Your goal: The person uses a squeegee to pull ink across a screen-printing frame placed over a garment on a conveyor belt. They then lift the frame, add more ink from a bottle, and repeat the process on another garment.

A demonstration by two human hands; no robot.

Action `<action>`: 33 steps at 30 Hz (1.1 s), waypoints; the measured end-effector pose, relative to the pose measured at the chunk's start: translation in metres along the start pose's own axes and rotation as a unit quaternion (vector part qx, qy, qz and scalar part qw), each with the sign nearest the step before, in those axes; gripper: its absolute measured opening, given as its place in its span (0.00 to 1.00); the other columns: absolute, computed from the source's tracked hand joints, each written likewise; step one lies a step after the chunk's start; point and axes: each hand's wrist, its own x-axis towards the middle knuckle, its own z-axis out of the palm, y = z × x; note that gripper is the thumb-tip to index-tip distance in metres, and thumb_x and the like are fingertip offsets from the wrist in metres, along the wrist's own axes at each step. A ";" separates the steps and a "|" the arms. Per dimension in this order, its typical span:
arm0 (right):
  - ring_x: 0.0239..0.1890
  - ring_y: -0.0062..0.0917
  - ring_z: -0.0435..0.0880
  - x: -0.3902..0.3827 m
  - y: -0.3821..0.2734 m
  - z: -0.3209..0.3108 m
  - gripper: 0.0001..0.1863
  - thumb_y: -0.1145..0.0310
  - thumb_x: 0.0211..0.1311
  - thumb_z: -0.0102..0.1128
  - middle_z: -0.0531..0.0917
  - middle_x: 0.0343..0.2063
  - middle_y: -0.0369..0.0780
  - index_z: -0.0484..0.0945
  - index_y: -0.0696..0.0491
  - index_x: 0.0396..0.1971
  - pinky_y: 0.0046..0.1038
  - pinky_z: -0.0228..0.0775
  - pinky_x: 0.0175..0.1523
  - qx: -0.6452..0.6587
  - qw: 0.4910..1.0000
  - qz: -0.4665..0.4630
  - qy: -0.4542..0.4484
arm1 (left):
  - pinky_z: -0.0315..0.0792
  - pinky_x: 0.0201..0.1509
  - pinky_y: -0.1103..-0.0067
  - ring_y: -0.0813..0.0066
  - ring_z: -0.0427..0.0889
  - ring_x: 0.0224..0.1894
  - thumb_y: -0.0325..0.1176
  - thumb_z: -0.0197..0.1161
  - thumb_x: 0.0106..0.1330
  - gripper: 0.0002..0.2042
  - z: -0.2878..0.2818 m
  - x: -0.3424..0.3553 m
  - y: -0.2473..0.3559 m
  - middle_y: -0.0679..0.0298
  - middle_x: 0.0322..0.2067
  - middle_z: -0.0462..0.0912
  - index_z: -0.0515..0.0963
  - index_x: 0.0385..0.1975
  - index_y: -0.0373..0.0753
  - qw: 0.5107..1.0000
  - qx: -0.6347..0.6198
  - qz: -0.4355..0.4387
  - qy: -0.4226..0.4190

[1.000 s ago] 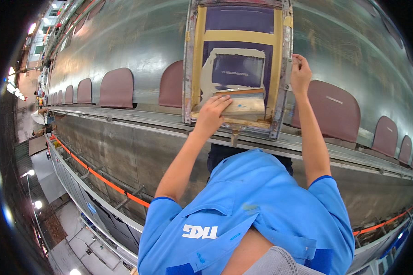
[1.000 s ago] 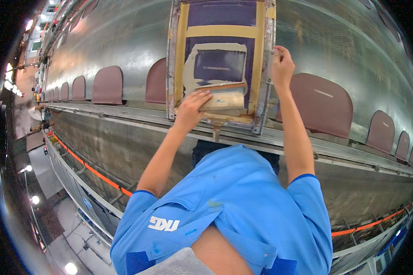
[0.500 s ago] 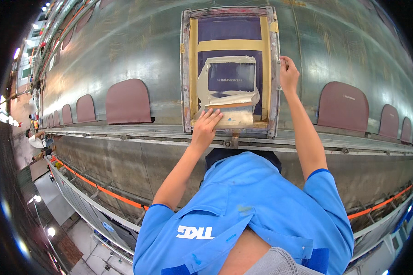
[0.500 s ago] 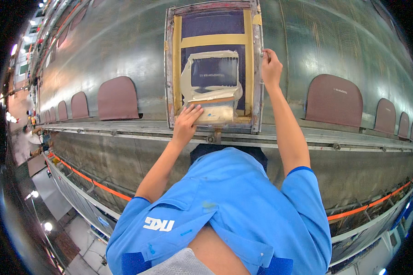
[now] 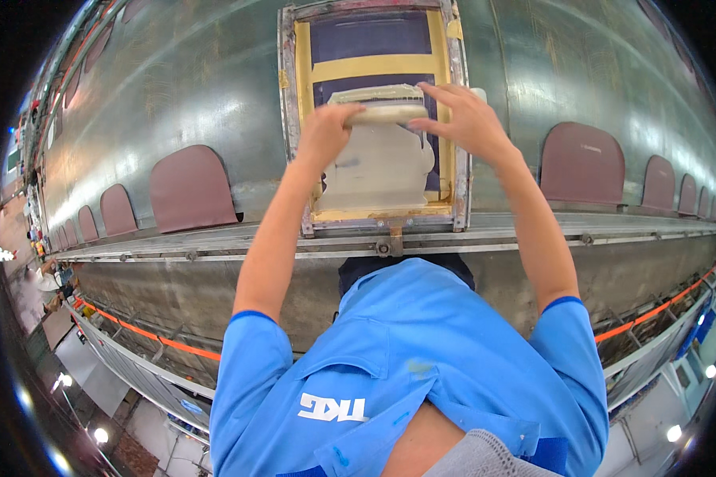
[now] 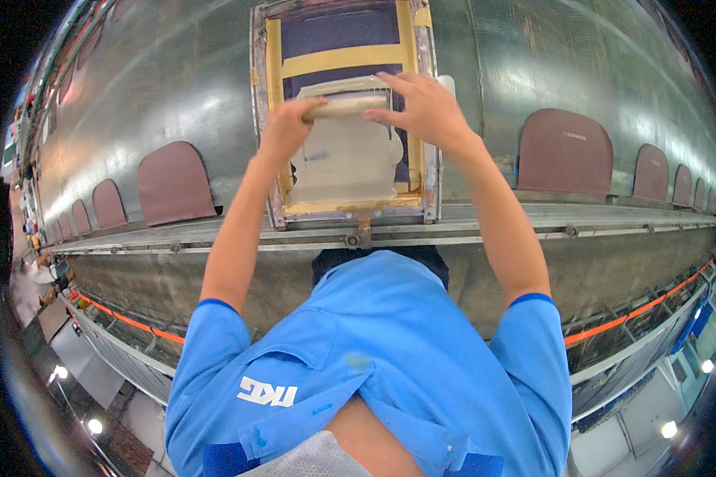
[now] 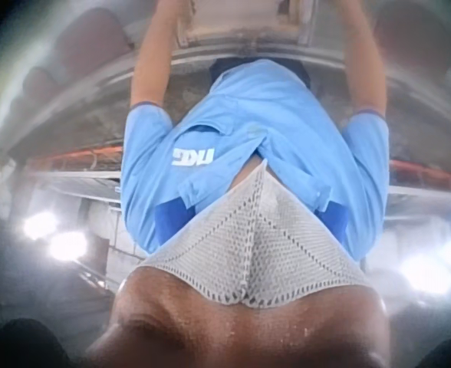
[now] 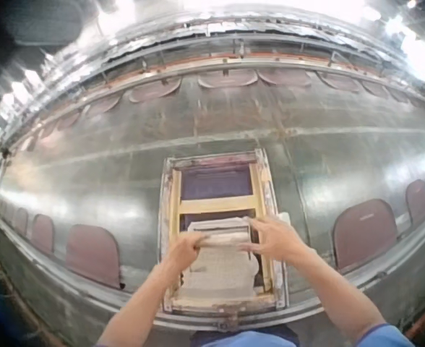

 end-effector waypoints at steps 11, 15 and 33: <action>0.54 0.39 0.78 -0.085 -0.061 0.048 0.22 0.78 0.48 0.66 0.80 0.49 0.42 0.80 0.57 0.48 0.37 0.72 0.59 0.116 0.990 0.040 -0.069 | 0.74 0.60 0.70 0.60 0.82 0.54 0.15 0.59 0.49 0.23 0.030 -0.084 0.025 0.59 0.49 0.85 0.84 0.45 0.41 0.996 0.064 0.055 0.043; 0.53 0.40 0.79 -0.057 -0.045 0.043 0.21 0.77 0.50 0.66 0.81 0.49 0.44 0.80 0.57 0.47 0.38 0.72 0.59 0.113 0.993 0.012 -0.011 | 0.75 0.59 0.68 0.59 0.82 0.53 0.15 0.58 0.50 0.22 0.016 -0.049 0.017 0.58 0.48 0.85 0.83 0.46 0.40 0.997 0.018 0.047 0.052; 0.47 0.30 0.81 -0.090 -0.015 0.038 0.23 0.58 0.53 0.75 0.82 0.47 0.41 0.83 0.55 0.47 0.31 0.73 0.50 0.389 0.901 0.152 -0.121 | 0.74 0.60 0.67 0.56 0.82 0.52 0.14 0.56 0.50 0.23 0.016 -0.074 0.019 0.55 0.47 0.85 0.82 0.47 0.37 0.999 -0.016 0.027 -0.042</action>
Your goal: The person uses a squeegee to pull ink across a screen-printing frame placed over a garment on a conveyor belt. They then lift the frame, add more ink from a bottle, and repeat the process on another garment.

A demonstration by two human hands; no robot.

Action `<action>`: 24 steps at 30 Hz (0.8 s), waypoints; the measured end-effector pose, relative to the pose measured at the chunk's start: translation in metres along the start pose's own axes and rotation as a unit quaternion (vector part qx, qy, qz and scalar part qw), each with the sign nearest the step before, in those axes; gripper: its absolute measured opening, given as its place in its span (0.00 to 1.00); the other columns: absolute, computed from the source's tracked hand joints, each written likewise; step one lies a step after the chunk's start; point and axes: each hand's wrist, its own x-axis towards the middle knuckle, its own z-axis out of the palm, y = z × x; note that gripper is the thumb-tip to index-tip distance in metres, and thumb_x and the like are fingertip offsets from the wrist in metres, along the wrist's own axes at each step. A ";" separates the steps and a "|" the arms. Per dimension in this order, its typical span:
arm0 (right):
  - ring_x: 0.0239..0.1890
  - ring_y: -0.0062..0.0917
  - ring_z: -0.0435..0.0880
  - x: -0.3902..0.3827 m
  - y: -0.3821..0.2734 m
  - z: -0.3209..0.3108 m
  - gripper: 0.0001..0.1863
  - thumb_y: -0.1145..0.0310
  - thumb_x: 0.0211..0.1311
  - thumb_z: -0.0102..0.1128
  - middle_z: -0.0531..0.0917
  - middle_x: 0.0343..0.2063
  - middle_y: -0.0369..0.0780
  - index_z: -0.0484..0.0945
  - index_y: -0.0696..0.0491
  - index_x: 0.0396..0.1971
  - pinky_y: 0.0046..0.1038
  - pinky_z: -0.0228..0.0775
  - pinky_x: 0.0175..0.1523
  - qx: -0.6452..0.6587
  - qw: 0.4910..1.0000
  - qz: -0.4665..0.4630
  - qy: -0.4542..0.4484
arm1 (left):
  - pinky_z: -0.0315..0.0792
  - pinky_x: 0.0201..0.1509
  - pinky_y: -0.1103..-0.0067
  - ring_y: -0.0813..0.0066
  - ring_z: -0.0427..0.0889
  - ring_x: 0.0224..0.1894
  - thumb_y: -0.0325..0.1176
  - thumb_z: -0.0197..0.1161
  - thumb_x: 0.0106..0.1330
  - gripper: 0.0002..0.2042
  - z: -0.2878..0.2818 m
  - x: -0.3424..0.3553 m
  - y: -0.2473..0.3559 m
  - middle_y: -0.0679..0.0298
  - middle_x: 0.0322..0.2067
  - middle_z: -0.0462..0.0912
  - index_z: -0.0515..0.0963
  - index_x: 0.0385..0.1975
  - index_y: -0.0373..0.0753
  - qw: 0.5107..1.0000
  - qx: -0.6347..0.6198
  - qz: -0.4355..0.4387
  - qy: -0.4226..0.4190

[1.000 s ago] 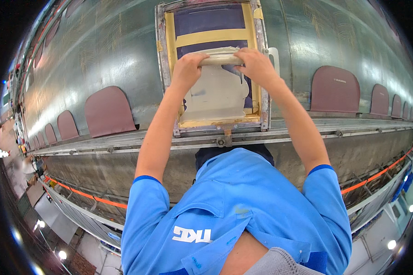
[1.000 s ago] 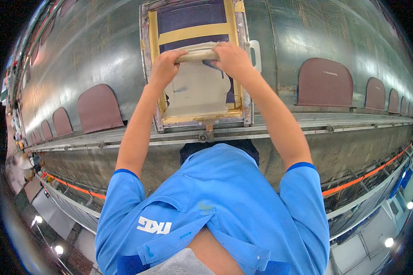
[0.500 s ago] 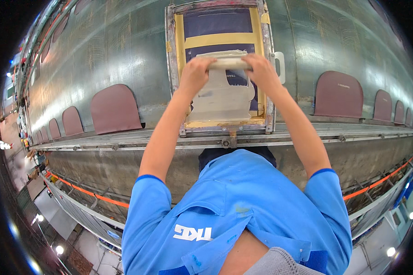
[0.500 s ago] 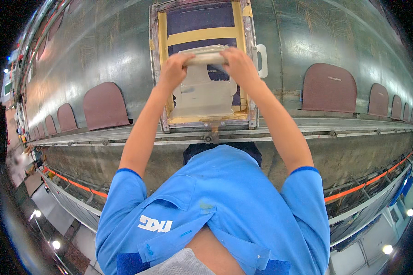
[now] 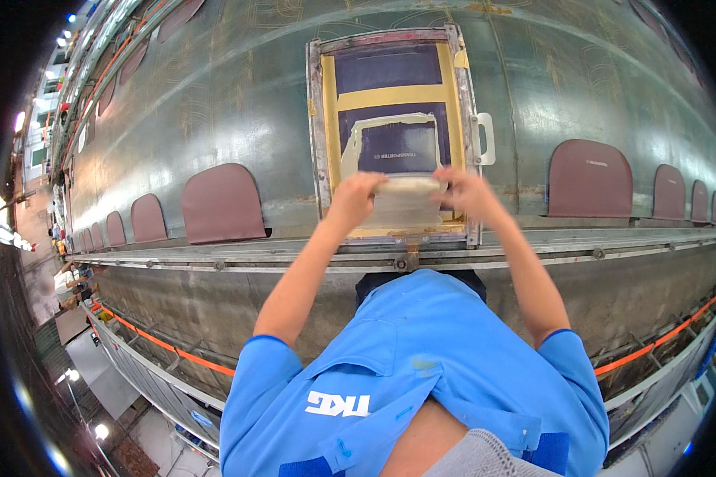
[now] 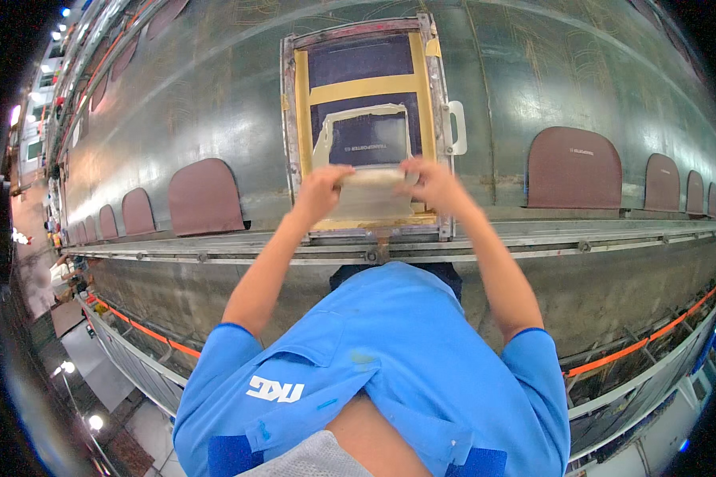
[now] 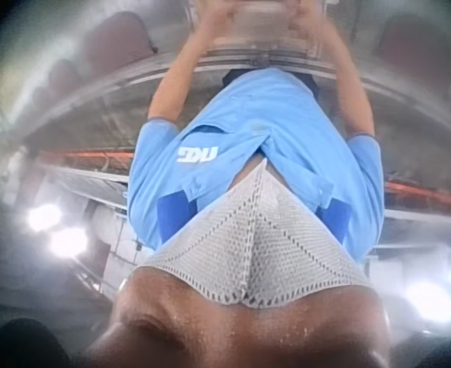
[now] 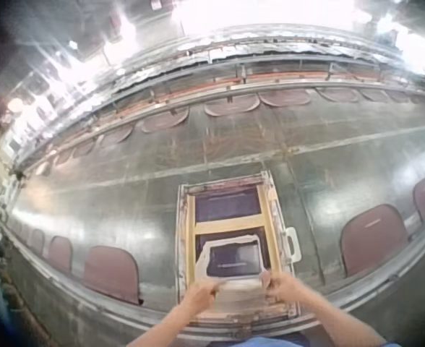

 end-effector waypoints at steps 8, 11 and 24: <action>0.23 0.22 0.73 0.094 0.061 -0.061 0.16 0.59 0.64 0.65 0.80 0.24 0.37 0.82 0.48 0.49 0.26 0.68 0.35 0.052 0.945 0.039 0.321 | 0.75 0.57 0.67 0.55 0.82 0.52 0.16 0.58 0.50 0.21 -0.013 0.075 -0.031 0.56 0.46 0.86 0.84 0.46 0.38 0.996 0.035 0.021 0.085; 0.19 0.21 0.69 0.096 0.051 -0.057 0.14 0.59 0.65 0.62 0.76 0.19 0.37 0.83 0.47 0.47 0.27 0.65 0.30 -0.026 0.924 0.003 0.382 | 0.72 0.63 0.68 0.56 0.78 0.58 0.16 0.60 0.50 0.23 0.008 0.040 -0.015 0.58 0.52 0.83 0.82 0.49 0.38 0.990 0.049 0.049 0.123; 0.21 0.18 0.66 0.163 -0.100 0.138 0.11 0.63 0.71 0.57 0.71 0.17 0.32 0.83 0.50 0.45 0.26 0.62 0.30 -0.023 0.920 -0.032 0.390 | 0.63 0.72 0.63 0.59 0.71 0.65 0.16 0.62 0.47 0.30 -0.068 -0.180 -0.139 0.63 0.61 0.76 0.77 0.56 0.41 0.992 0.012 0.006 0.124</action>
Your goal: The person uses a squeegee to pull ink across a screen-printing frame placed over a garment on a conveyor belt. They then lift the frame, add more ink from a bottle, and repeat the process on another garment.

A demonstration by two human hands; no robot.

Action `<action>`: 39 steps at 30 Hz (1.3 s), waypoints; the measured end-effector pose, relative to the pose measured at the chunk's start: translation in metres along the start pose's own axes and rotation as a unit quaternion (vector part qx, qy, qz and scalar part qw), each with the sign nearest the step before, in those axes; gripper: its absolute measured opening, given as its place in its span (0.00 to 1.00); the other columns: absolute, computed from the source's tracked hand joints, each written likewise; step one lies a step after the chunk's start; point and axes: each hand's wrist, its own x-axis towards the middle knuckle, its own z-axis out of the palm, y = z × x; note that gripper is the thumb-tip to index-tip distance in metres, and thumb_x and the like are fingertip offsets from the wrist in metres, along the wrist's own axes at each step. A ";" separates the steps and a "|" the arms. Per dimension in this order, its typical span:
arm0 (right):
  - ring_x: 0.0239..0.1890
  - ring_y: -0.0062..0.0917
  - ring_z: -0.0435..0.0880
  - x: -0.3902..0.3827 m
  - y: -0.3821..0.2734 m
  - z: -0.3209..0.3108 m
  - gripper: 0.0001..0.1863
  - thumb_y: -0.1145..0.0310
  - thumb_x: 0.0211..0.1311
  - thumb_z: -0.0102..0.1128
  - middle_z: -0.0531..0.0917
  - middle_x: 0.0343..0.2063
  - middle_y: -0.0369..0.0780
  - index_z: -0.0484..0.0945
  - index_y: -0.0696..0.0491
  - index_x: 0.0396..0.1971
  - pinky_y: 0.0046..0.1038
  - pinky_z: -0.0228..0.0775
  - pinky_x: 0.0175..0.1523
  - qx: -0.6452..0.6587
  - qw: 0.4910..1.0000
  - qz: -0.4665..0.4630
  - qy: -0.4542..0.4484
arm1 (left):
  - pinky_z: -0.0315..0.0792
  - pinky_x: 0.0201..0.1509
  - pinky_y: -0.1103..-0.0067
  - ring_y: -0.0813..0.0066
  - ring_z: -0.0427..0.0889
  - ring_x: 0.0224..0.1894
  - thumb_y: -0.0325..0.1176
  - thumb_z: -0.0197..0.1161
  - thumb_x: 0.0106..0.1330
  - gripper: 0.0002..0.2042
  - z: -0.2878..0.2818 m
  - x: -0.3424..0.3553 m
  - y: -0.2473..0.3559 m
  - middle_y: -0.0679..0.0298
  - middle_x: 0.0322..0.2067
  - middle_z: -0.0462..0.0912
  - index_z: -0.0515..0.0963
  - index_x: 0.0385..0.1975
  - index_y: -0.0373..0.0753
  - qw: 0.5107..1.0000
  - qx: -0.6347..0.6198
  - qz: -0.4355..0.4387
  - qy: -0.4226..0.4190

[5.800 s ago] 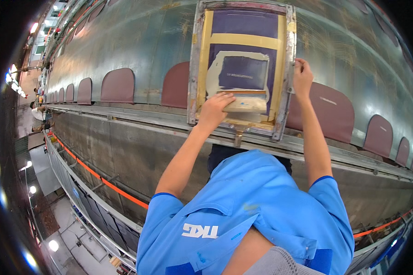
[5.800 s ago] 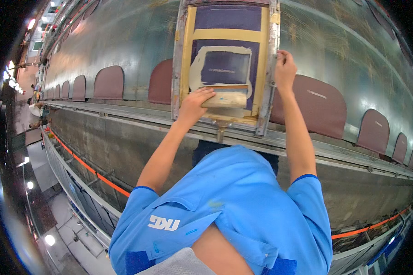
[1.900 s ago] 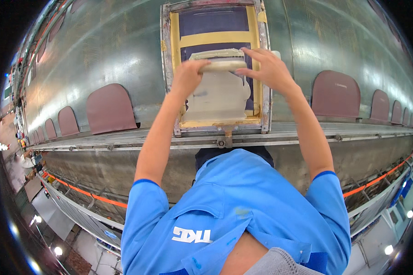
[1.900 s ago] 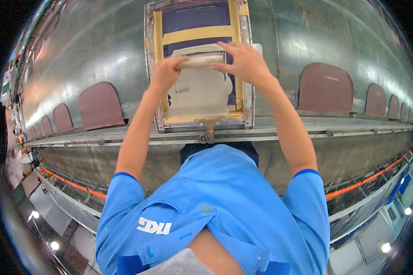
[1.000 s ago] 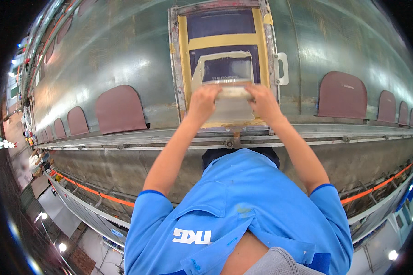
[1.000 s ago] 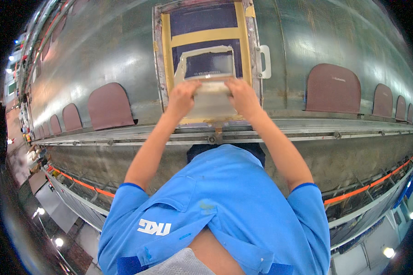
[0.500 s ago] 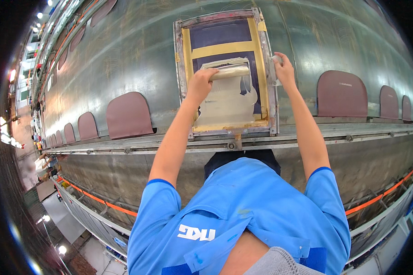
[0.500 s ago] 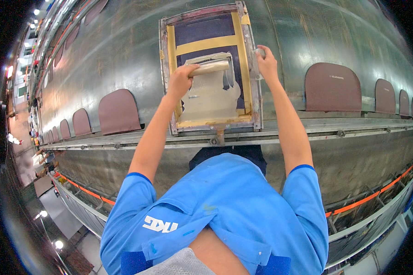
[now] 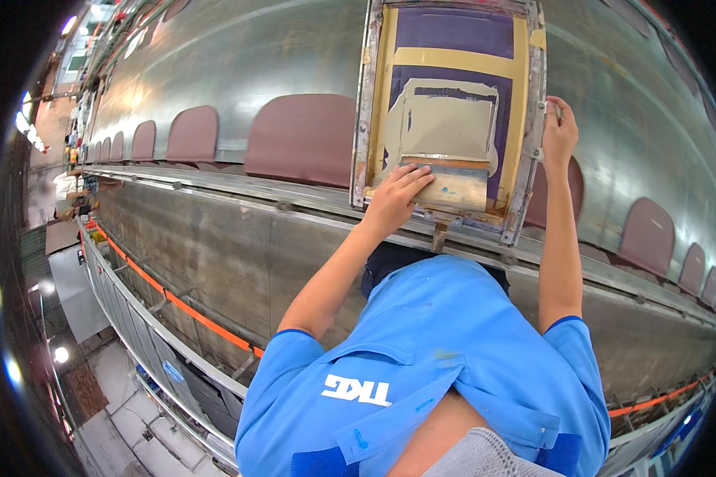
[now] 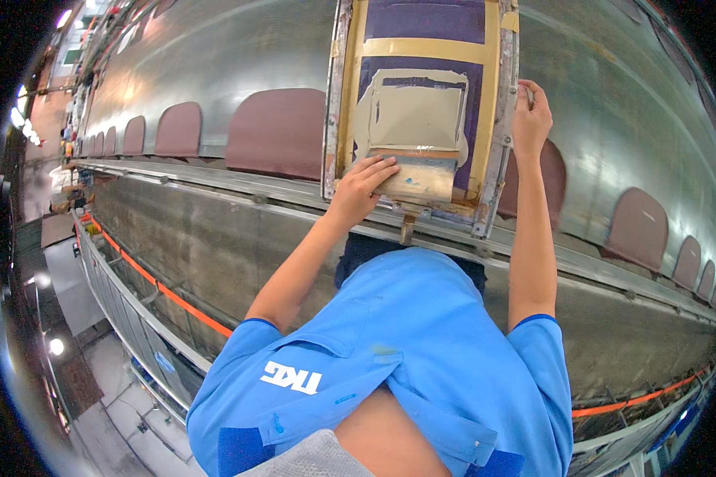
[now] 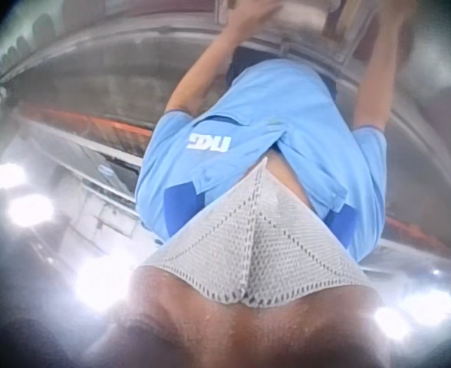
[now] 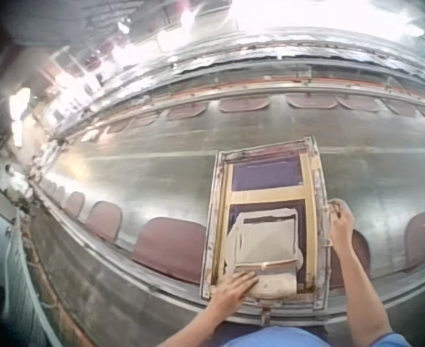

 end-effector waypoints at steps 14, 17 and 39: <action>0.19 0.20 0.67 -0.077 -0.073 0.167 0.11 0.62 0.71 0.55 0.71 0.16 0.35 0.81 0.50 0.46 0.28 0.63 0.30 0.022 0.998 -0.046 0.023 | 0.66 0.70 0.63 0.57 0.73 0.65 0.17 0.61 0.51 0.28 -0.146 -0.038 -0.122 0.62 0.60 0.78 0.79 0.56 0.42 0.997 0.071 -0.036 -0.025; 0.20 0.18 0.64 -0.070 -0.066 0.170 0.11 0.61 0.71 0.57 0.67 0.16 0.33 0.82 0.49 0.45 0.27 0.60 0.29 -0.003 1.000 -0.011 0.019 | 0.62 0.72 0.59 0.56 0.72 0.66 0.16 0.59 0.54 0.27 -0.145 -0.042 -0.132 0.61 0.61 0.78 0.78 0.57 0.43 0.997 0.054 -0.044 -0.034; 0.55 0.40 0.77 -0.084 -0.144 0.206 0.24 0.68 0.52 0.69 0.81 0.51 0.43 0.80 0.57 0.51 0.37 0.70 0.60 -0.236 0.893 -0.219 -0.315 | 0.76 0.56 0.67 0.57 0.83 0.50 0.15 0.56 0.52 0.22 -0.169 0.130 -0.198 0.56 0.46 0.86 0.83 0.47 0.41 0.998 0.041 0.029 -0.028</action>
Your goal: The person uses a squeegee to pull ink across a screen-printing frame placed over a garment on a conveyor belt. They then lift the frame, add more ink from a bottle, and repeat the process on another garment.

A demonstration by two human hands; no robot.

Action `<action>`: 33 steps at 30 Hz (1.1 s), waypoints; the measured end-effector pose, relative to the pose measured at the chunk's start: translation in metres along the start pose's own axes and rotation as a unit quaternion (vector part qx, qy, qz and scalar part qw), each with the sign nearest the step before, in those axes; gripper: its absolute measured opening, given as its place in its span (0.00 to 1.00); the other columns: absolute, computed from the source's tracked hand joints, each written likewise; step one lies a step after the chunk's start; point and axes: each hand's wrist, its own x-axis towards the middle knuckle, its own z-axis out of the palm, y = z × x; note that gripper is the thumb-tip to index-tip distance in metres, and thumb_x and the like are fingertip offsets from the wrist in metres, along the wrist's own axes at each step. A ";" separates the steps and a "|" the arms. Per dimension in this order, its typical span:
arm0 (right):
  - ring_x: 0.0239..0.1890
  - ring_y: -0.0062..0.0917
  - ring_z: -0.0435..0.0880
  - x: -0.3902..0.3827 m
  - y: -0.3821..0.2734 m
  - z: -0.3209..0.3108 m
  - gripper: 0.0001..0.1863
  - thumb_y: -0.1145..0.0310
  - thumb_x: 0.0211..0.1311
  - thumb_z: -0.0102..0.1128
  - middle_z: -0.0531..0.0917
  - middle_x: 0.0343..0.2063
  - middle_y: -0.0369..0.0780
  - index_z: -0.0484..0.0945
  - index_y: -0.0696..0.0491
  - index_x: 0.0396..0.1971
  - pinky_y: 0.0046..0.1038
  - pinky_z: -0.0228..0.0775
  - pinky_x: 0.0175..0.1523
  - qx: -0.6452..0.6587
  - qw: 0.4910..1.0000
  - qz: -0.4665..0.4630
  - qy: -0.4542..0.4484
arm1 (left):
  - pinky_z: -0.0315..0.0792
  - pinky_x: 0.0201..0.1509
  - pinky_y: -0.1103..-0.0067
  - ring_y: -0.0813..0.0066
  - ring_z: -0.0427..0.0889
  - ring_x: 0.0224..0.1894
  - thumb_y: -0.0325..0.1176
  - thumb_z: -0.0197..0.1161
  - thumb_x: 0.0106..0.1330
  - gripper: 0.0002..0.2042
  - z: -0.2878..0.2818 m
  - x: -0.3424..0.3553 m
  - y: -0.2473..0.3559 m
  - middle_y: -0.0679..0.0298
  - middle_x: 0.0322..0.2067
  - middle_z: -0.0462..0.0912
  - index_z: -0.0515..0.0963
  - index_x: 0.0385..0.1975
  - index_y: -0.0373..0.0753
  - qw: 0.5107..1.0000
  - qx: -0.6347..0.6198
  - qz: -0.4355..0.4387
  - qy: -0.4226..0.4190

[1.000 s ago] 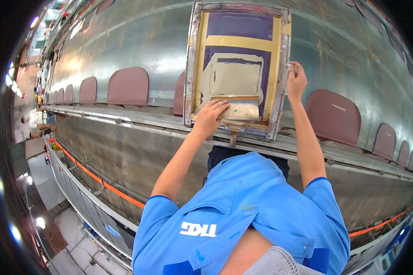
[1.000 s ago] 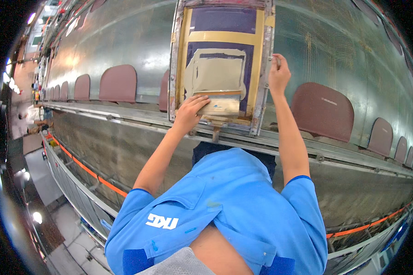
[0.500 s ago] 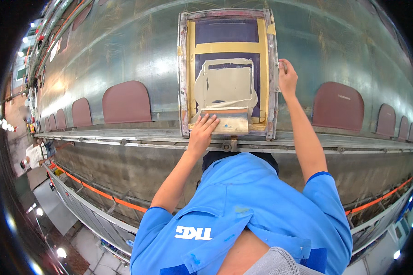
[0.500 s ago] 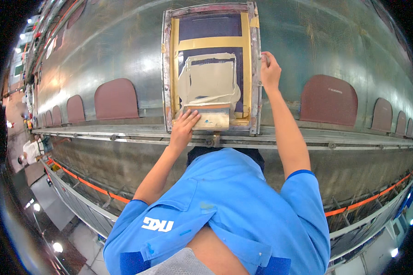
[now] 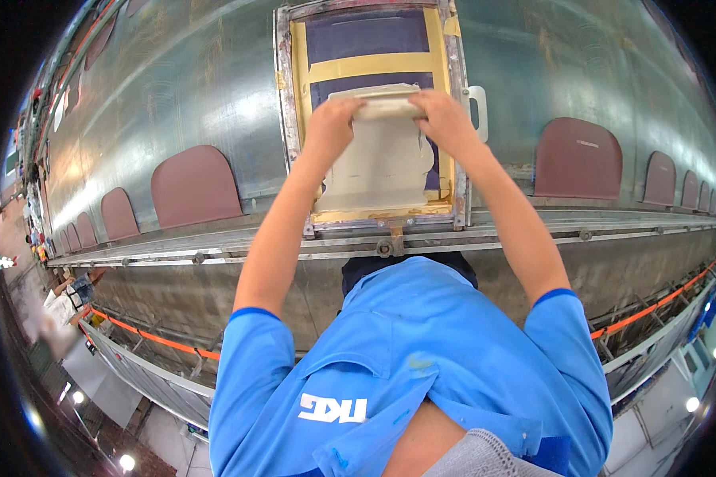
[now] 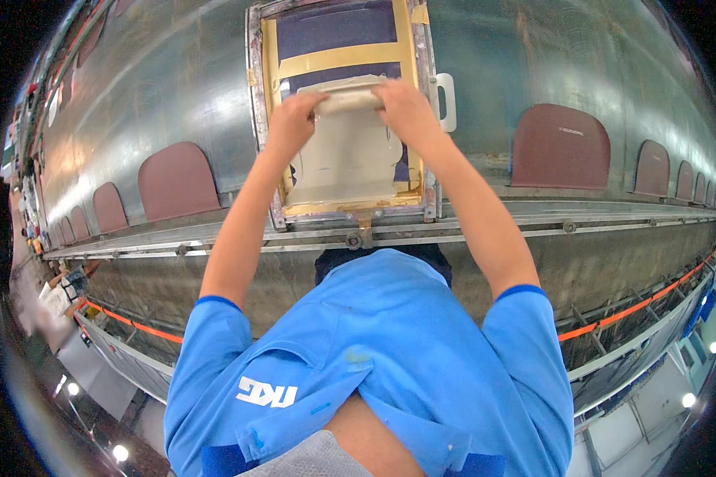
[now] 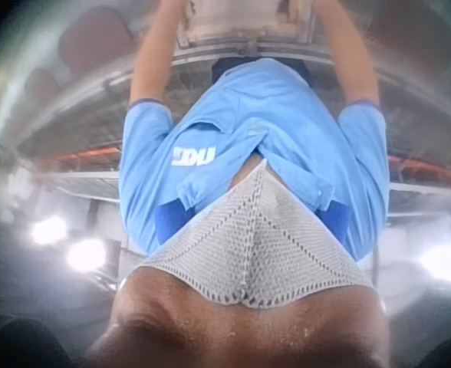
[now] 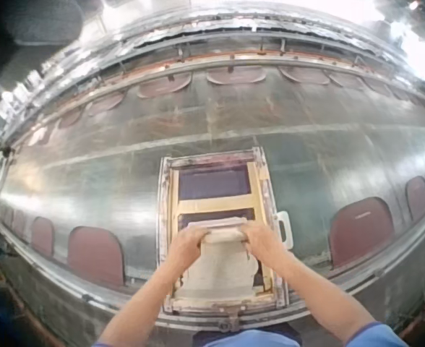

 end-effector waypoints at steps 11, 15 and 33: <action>0.55 0.41 0.78 -0.049 -0.018 0.005 0.24 0.77 0.48 0.67 0.81 0.51 0.46 0.80 0.56 0.51 0.37 0.69 0.62 0.024 0.999 -0.015 0.042 | 0.76 0.56 0.67 0.58 0.82 0.52 0.14 0.55 0.52 0.24 -0.007 -0.043 0.017 0.58 0.49 0.85 0.82 0.48 0.41 1.000 -0.008 -0.018 -0.005; 0.52 0.42 0.79 -0.001 0.014 0.003 0.21 0.76 0.48 0.66 0.83 0.47 0.46 0.81 0.58 0.47 0.38 0.70 0.60 0.010 0.995 -0.041 0.089 | 0.76 0.54 0.66 0.55 0.83 0.48 0.15 0.55 0.53 0.21 -0.005 0.009 -0.004 0.55 0.45 0.86 0.83 0.45 0.40 1.000 0.000 0.004 -0.003; 0.50 0.37 0.82 -0.031 0.104 0.006 0.18 0.56 0.64 0.64 0.84 0.48 0.47 0.82 0.50 0.49 0.36 0.72 0.51 0.178 0.931 0.217 0.235 | 0.70 0.66 0.68 0.59 0.74 0.62 0.13 0.61 0.47 0.28 0.012 -0.126 0.052 0.60 0.57 0.79 0.79 0.53 0.38 0.999 -0.012 -0.013 -0.030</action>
